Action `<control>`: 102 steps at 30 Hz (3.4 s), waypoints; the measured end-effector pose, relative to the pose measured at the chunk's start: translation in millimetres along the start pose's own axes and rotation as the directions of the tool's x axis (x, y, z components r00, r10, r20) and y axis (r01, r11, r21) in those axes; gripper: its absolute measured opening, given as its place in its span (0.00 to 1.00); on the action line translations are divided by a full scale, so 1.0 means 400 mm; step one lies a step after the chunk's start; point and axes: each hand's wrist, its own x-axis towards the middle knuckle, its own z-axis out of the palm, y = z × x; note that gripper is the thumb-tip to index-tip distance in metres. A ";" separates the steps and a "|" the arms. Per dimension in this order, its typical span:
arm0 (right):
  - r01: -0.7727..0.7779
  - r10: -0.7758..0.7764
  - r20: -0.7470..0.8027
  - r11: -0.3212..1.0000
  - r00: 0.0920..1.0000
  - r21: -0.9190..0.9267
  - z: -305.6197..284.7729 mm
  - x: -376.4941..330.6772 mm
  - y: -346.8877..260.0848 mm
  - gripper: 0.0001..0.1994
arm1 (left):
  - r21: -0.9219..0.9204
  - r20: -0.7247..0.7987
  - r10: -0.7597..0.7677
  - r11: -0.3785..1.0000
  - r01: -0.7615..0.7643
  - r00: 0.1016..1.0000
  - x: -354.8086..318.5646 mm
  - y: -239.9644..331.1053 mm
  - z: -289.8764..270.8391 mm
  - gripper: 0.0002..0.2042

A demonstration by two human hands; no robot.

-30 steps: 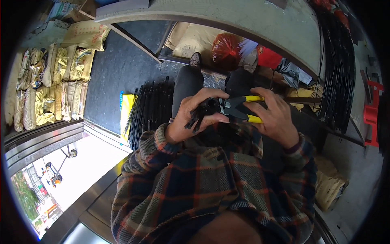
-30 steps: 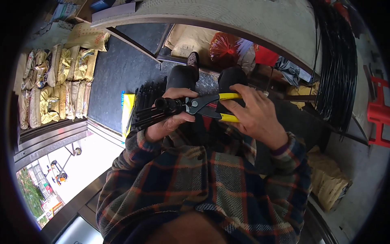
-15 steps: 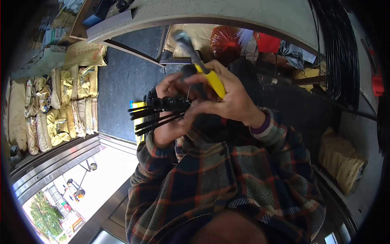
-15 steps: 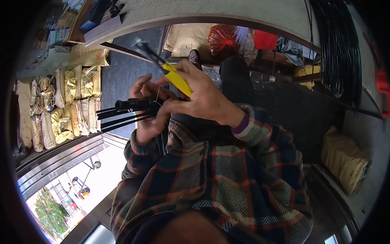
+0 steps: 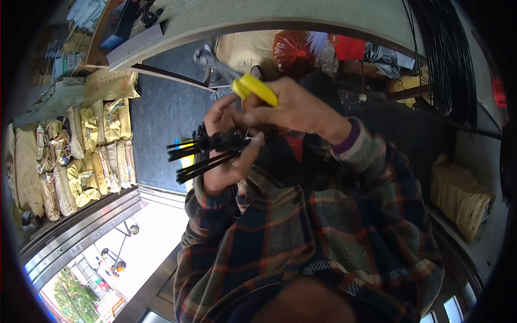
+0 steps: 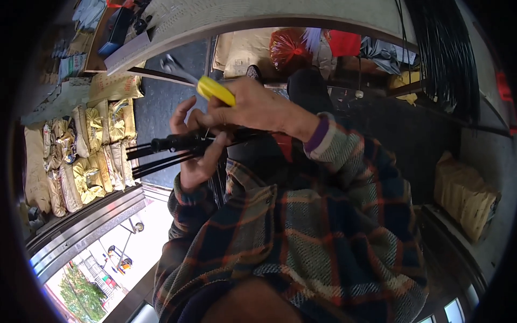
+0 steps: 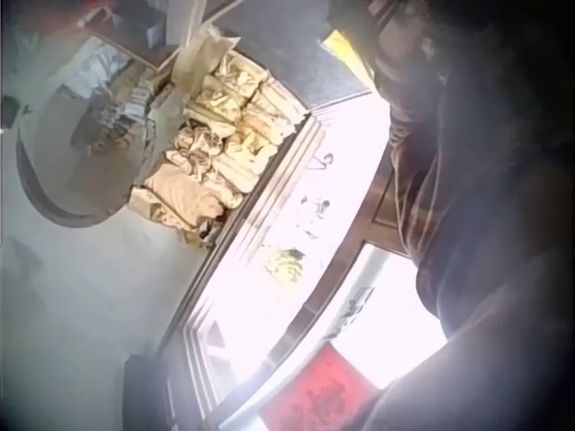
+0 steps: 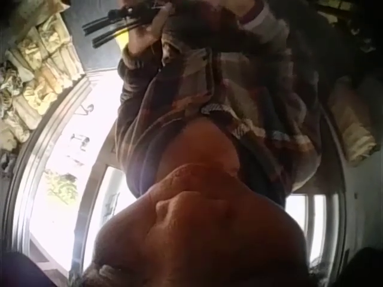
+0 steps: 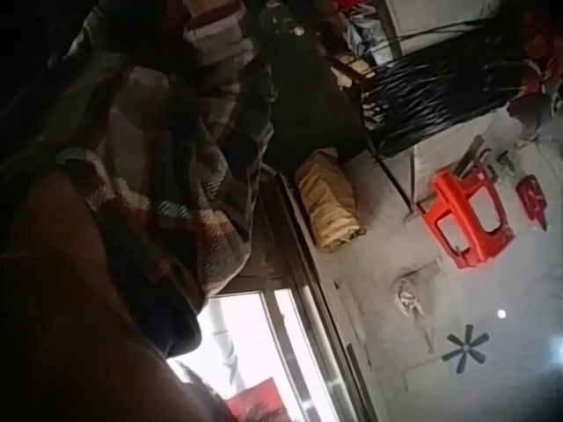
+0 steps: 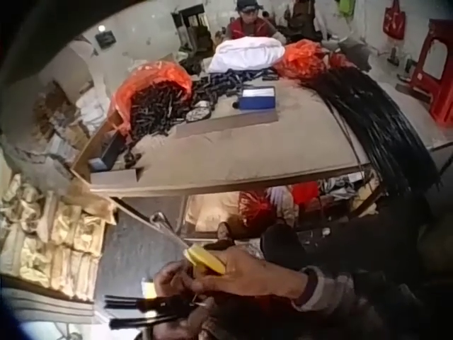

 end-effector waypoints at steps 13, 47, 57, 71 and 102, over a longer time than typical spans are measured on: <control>0.114 -0.637 0.392 -0.432 0.663 -0.895 -0.102 -0.055 0.004 0.14 | -0.023 0.045 -0.122 0.992 0.123 0.991 0.020 0.018 -0.020 0.38; 0.387 -0.134 0.371 0.484 0.919 -0.785 -0.116 -0.172 -0.086 0.23 | -0.082 0.111 0.087 0.994 -0.078 0.990 -0.011 -0.039 -0.022 0.27; 0.340 -0.289 0.258 0.283 0.922 -0.897 -0.098 -0.131 -0.039 0.16 | -0.052 -0.052 0.012 0.999 -0.015 0.999 -0.016 -0.061 -0.007 0.27; -0.503 0.257 0.638 0.831 0.726 0.238 -0.132 -0.124 -0.042 0.20 | -0.144 -0.094 -0.063 0.988 0.049 0.994 0.064 0.034 0.003 0.45; 0.128 -0.053 0.145 0.807 0.988 -0.577 -0.037 -0.019 -0.026 0.22 | -0.279 -0.353 -0.185 0.956 0.086 0.917 0.069 -0.022 -0.032 0.40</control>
